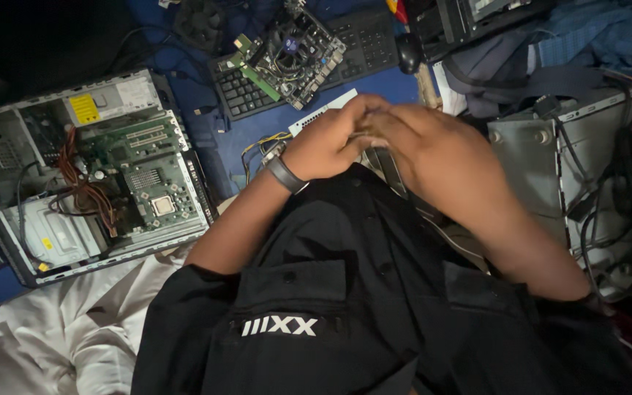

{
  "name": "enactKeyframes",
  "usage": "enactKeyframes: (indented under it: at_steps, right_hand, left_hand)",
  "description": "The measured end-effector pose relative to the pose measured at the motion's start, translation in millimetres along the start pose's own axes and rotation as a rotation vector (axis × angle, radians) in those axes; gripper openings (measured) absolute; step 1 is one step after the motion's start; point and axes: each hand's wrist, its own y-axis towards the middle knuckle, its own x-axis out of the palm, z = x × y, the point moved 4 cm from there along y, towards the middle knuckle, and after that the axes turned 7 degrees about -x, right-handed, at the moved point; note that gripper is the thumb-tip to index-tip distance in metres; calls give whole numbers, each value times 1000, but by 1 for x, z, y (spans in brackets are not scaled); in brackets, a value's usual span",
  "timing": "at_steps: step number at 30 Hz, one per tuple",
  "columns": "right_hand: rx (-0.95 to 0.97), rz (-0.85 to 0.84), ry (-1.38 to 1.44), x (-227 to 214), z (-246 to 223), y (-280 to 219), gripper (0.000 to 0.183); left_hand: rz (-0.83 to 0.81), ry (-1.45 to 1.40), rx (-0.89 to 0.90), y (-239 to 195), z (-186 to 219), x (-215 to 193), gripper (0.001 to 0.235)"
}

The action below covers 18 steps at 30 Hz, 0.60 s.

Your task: The person uses a screwdriver to remove screws from a power supply unit and then installs a cooling fan into a computer case. The person handles the power supply, fan, and screwdriver throughout the process.

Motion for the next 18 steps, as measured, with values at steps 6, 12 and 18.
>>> enactKeyframes:
  at_steps: [6,12,18]
  right_hand:
    - [244,-273,-298,31,7,-1,47]
    - [77,-75,-64,10,7,-7,42]
    - [87,-183,-156,15,12,-9,36]
  left_hand:
    - [213,353,223,-3,17,7,43]
    - [30,169,9,-5,13,1,61]
    - [37,108,187,-3,15,4,42]
